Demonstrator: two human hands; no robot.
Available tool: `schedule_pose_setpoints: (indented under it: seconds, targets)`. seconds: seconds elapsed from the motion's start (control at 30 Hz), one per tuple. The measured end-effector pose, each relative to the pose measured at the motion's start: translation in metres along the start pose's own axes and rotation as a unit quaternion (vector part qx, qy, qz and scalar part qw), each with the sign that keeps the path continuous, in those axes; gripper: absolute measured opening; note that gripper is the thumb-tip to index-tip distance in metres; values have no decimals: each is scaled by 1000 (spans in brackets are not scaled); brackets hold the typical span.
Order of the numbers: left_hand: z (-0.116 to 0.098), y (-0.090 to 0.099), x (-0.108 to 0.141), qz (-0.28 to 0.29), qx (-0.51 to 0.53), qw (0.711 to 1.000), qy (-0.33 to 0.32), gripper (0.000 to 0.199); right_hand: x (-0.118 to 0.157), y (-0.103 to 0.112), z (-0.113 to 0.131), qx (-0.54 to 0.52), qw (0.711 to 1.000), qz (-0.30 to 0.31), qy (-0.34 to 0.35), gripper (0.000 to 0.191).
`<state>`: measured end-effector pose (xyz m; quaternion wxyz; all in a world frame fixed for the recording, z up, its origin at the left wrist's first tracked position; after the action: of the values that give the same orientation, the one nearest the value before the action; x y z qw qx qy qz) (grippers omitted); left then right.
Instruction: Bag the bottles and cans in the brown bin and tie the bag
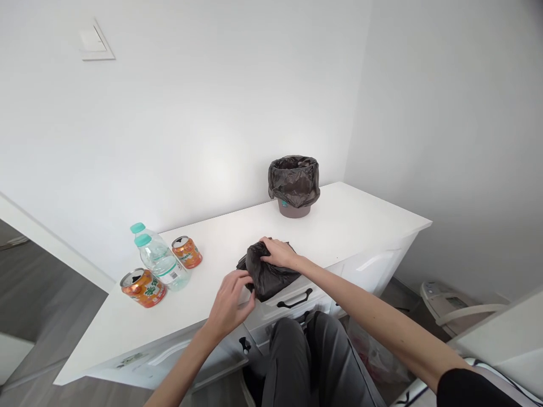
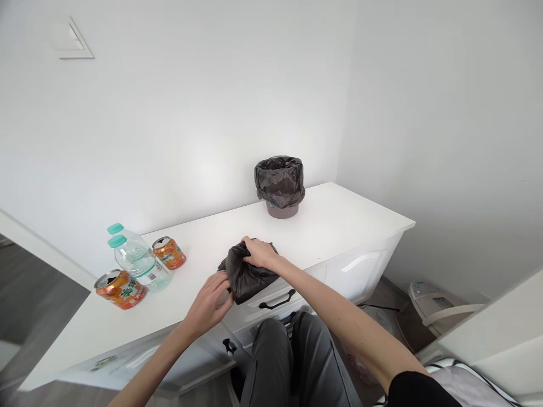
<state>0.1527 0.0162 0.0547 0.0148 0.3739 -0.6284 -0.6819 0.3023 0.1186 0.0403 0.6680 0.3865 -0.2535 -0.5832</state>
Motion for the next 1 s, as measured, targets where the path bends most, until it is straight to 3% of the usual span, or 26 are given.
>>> schedule_pose_setpoints:
  seconds: [0.07, 0.1, 0.17, 0.2, 0.3, 0.4, 0.47, 0.6, 0.7, 0.8, 0.87, 0.93, 1.0]
  targets:
    - [-4, 18, 5, -64, -9, 998, 5, 43, 1, -6, -4, -4, 1000, -1, -4, 62]
    - [-10, 19, 4, -67, -15, 998, -10, 60, 2, -5, -5, -8, 1000, -7, -4, 69]
    - [-21, 6, -1, -19, -35, 998, -44, 84, 9, 6, -2, -20, 999, -35, 8, 82]
    - [-23, -5, -4, 14, -46, 998, -50, 86, 14, 15, 3, -28, 998, -52, 25, 85]
    - [-10, -31, -9, 70, -36, 997, -20, 68, 44, 45, 24, -48, 989, -60, 124, 83]
    - [7, -44, -9, 101, 88, 990, 34, 57, 87, 61, 39, -53, 972, 4, 228, 89]
    - [20, -47, -7, 117, 181, 971, 106, 42, 109, 64, 36, -50, 965, 32, 254, 93]
    - [42, -39, -3, 90, 271, 920, 270, 48, 107, 57, 1, -104, 977, -3, 184, 74]
    - [46, -24, -8, 13, 282, 910, 305, 51, 82, 41, -32, -150, 985, -59, 68, 68]
    - [37, 5, -20, -91, 173, 945, 263, 68, 66, 25, -41, -100, 991, -88, -4, 88]
    - [14, 18, -35, -118, 57, 978, 164, 66, 66, 24, -25, -23, 993, -117, 12, 93]
    - [-13, 12, -50, -82, -26, 995, 46, 57, 74, 26, 1, 47, 985, -150, 70, 85]
    - [-26, -8, -57, -14, -67, 997, -30, 50, 84, 22, 24, 91, 975, -159, 129, 74]
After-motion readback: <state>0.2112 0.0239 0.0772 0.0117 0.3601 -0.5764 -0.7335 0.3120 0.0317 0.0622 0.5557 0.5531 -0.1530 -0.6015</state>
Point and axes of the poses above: each hand's wrist, its own x-axis away from the middle knuckle, its own y-axis out of the back of the hand, z = x × y, the point moved 10 cm from there along -x, towards the middle knuckle, and after that the axes turned 3 degrees about -x, right-handed, at the moved point
